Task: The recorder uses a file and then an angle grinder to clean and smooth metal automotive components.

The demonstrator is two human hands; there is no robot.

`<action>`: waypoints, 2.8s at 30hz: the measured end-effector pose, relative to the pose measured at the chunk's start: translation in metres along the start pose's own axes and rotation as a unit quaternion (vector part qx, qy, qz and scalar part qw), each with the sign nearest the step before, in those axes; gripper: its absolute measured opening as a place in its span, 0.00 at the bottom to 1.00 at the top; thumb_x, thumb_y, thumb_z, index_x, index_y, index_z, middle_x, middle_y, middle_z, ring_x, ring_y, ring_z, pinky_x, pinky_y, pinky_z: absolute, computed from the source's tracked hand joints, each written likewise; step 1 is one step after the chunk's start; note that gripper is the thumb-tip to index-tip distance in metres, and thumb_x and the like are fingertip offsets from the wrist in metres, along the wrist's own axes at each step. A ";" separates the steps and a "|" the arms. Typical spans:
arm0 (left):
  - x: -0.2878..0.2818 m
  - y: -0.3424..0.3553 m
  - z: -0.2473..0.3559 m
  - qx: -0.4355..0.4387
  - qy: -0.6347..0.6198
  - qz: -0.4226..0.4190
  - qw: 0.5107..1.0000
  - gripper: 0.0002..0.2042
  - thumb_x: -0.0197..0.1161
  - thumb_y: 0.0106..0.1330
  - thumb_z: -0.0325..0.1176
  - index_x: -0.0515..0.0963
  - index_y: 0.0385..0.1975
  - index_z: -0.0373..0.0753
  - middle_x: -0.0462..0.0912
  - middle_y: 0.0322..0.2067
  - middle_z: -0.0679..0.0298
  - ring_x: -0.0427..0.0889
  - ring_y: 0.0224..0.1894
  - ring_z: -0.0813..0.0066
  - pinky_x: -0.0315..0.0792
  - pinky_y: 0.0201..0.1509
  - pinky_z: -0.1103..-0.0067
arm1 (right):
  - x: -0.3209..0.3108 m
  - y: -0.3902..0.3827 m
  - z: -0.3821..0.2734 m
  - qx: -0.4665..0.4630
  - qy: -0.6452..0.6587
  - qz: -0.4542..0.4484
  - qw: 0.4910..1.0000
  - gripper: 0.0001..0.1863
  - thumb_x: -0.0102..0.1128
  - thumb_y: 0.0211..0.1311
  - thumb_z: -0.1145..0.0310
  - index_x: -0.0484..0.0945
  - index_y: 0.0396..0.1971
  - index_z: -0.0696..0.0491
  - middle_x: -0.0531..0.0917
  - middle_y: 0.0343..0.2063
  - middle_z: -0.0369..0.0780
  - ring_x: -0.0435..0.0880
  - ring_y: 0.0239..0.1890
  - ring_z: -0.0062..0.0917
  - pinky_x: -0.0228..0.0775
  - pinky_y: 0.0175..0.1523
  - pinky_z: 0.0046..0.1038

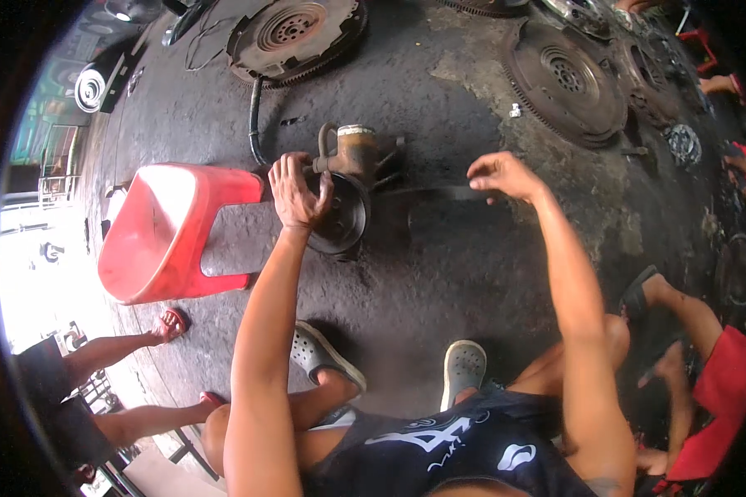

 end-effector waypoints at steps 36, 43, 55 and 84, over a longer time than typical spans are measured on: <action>-0.015 -0.008 -0.016 -0.160 0.140 -0.204 0.956 0.28 0.59 0.68 0.55 0.68 0.56 0.38 0.71 0.53 0.52 0.70 0.60 0.50 0.57 0.64 0.43 | 0.132 -0.119 -0.073 -0.027 -0.280 0.345 0.895 0.29 0.56 0.70 0.50 0.72 0.63 0.52 0.83 0.53 0.51 0.82 0.53 0.48 0.75 0.56 0.43; -0.180 0.040 -0.010 -0.201 0.127 -0.392 0.889 0.34 0.60 0.66 0.57 0.67 0.64 0.37 0.74 0.59 0.46 0.67 0.67 0.44 0.51 0.72 0.44 | 0.046 -0.286 -0.211 0.072 -0.198 0.513 0.832 0.27 0.58 0.68 0.50 0.74 0.60 0.52 0.84 0.49 0.51 0.82 0.53 0.49 0.73 0.58 0.45; -0.541 -0.056 0.121 -0.481 0.162 -0.413 0.756 0.27 0.56 0.69 0.51 0.73 0.60 0.37 0.74 0.59 0.44 0.67 0.67 0.39 0.63 0.66 0.47 | 0.074 -0.702 -0.175 0.464 0.067 0.617 0.632 0.29 0.60 0.67 0.50 0.76 0.59 0.56 0.80 0.57 0.53 0.77 0.61 0.49 0.68 0.64 0.45; -0.176 0.189 0.639 -0.215 0.115 -0.693 0.679 0.37 0.40 0.73 0.66 0.73 0.63 0.39 0.73 0.66 0.52 0.68 0.71 0.50 0.47 0.69 0.34 | -0.113 -0.999 -0.104 0.559 0.135 0.490 0.655 0.37 0.58 0.68 0.44 0.74 0.61 0.63 0.78 0.58 0.57 0.76 0.61 0.51 0.67 0.65 0.45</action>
Point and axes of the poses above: each hand's wrist, its own y-axis towards the middle knuckle, its own x-axis out of the palm, z = x × y, the point moved 5 cm from there along y, towards the middle knuckle
